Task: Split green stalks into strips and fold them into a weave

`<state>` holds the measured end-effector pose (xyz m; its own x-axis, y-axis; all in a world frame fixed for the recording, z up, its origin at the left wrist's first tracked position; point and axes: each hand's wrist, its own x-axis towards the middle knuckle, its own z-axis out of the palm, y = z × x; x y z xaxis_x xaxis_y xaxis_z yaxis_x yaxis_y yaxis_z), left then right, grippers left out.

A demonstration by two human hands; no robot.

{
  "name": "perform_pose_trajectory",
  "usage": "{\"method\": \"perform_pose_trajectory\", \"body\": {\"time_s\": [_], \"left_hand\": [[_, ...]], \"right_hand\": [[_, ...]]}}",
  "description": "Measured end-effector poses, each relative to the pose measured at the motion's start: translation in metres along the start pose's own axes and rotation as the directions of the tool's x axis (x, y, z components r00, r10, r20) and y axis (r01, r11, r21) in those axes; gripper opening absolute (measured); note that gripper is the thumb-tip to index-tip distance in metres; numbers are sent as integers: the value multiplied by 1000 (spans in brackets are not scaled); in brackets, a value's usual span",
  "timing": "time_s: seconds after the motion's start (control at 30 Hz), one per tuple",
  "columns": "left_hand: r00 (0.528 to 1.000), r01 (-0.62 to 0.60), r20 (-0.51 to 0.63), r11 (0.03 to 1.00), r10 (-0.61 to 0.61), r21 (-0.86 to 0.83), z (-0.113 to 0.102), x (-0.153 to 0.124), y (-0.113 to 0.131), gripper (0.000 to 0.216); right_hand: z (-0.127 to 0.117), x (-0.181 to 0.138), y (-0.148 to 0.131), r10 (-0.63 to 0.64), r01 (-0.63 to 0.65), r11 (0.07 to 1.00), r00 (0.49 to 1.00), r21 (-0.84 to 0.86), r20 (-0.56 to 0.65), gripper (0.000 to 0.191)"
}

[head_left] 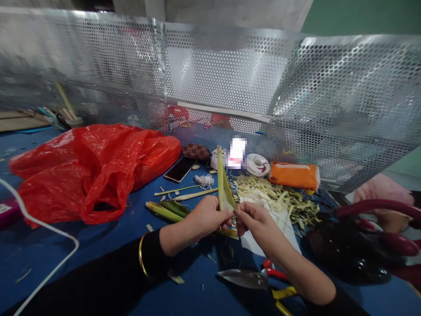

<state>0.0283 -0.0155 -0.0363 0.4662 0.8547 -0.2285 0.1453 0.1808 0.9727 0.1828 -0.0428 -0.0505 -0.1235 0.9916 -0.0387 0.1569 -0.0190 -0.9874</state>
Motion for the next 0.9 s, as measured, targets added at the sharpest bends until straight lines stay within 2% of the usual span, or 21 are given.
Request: {"method": "perform_pose_trajectory", "body": {"time_s": [0.13,0.33,0.63,0.7,0.77,0.83,0.9], "left_hand": [[999,13,46,999,-12,-33,-1,1,2,12],[992,71,104,997,-67,-37,-5,-1,7,10],[983,57,175,998,-52,-22,-11,1,4,14],[984,57,171,998,-50,-36,-11,2,3,14],[988,61,147,997,-55,-37,-11,3,2,14],[991,58,121,998,-55,-20,-9,4,2,13],[992,59,110,998,-58,-6,-8,3,2,11]], "right_hand": [[0,-1,-2,99,-104,981,994,163,43,32],[-3,-2,0,202,-243,892,968,381,147,35],[-5,-2,-2,288,-384,787,921,483,263,30],[-5,-2,-3,284,-373,806,925,460,252,29],[-4,-1,-3,252,-304,875,950,377,182,28],[-2,0,-1,158,-170,959,985,228,70,26],[-1,0,1,23,-22,998,1000,54,-19,24]]}}
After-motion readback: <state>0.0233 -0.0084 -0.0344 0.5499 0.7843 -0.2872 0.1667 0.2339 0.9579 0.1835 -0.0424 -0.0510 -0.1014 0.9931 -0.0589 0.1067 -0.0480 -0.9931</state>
